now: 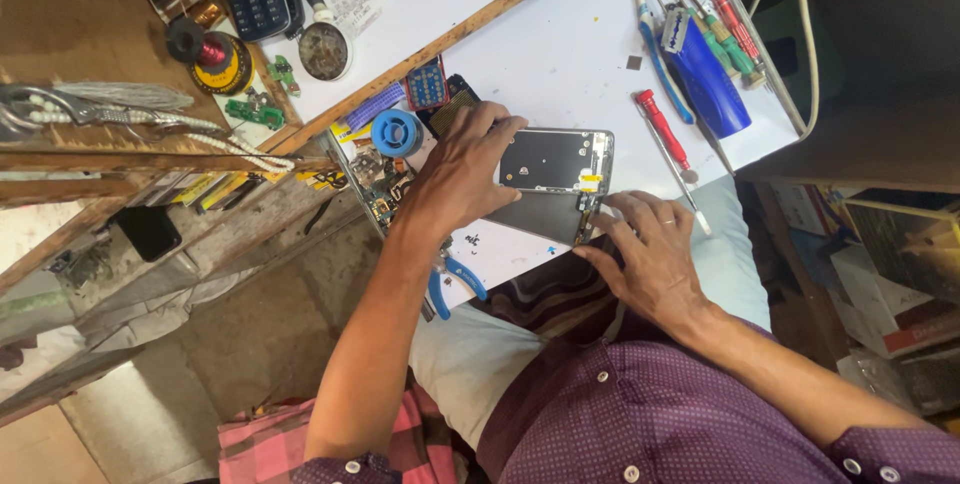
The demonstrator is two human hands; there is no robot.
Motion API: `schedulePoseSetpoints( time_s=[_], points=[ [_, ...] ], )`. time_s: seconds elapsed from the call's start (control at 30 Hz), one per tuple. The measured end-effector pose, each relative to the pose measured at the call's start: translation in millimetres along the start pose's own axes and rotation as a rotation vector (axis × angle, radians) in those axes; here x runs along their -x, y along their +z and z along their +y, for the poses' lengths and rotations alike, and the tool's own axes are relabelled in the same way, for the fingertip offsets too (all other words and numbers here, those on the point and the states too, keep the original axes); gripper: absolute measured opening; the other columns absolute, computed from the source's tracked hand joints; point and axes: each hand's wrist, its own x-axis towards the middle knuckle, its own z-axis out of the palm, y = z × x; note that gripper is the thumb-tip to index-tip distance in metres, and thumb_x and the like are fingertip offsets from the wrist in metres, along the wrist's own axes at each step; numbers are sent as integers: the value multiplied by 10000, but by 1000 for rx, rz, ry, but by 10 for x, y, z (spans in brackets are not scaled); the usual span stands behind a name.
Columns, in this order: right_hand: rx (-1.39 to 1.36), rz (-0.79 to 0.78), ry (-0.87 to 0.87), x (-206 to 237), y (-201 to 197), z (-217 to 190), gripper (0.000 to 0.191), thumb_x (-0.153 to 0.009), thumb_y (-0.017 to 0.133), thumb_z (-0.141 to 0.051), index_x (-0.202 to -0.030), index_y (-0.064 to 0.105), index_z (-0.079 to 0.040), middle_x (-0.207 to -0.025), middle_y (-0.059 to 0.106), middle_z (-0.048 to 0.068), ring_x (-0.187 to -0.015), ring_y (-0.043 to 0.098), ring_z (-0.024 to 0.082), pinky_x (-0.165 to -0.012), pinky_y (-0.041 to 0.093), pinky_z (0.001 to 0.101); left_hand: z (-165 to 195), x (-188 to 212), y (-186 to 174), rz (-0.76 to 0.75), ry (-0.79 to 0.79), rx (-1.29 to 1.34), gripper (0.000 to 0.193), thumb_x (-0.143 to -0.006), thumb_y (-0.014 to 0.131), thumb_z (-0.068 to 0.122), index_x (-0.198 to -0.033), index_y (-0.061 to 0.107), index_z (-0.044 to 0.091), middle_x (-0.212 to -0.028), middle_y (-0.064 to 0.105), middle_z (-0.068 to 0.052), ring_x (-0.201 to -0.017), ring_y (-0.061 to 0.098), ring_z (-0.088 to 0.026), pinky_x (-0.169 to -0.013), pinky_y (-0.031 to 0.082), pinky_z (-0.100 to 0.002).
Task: The person disassembles a smartphone at a repair bench. They pry off the back cover, lift out the internal frame, remove the battery, and use a screwdriver to work on the exposed internals, setting parts aside on the bench.
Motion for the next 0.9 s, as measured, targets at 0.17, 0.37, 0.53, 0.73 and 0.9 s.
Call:
schedulePoseSetpoints(
  time_s=[0.17, 0.37, 0.53, 0.73, 0.9],
  points=[
    [-18, 23, -10, -27, 3, 8, 434, -858, 791, -275, -1214, 627, -87, -1296, 603, 107, -1261, 539, 314, -1021, 376, 505, -13, -11, -35, -30, -35, -15, 857, -602, 929, 167, -1360, 544, 52, -1301, 535, -122, -1244, 506, -330, -1058, 450, -432],
    [-38, 7, -13, -75, -38, 50, 419, -879, 774, -253, -1224, 611, -82, -1310, 621, 97, -1282, 547, 308, -1034, 401, 495, 72, 53, -43, -57, -155, -61, 837, -619, 926, 217, -1339, 533, 50, -1264, 551, -115, -1233, 528, -302, -1078, 442, -423],
    [-37, -25, -22, -133, -83, 69, 427, -882, 768, -266, -1234, 618, -77, -1303, 632, 76, -1288, 546, 294, -1037, 408, 477, 73, 119, -41, 15, -122, -85, 867, -617, 917, 216, -1371, 527, 43, -1246, 565, -122, -1212, 542, -297, -1074, 446, -423],
    [-23, -35, -45, -196, -117, 34, 436, -861, 771, -252, -1236, 634, -76, -1329, 624, 92, -1292, 532, 306, -1030, 405, 475, -9, 141, -61, 59, -31, -98, 850, -671, 893, 208, -1417, 528, 29, -1285, 581, -132, -1228, 566, -300, -1020, 480, -426],
    [-42, -40, -45, -234, -140, 12, 460, -856, 775, -242, -1260, 630, -76, -1340, 621, 83, -1306, 528, 307, -1059, 399, 480, -81, 84, -102, 88, 43, -85, 851, -676, 890, 191, -1426, 525, 24, -1351, 559, -161, -1249, 560, -326, -1012, 499, -427]
  ],
)
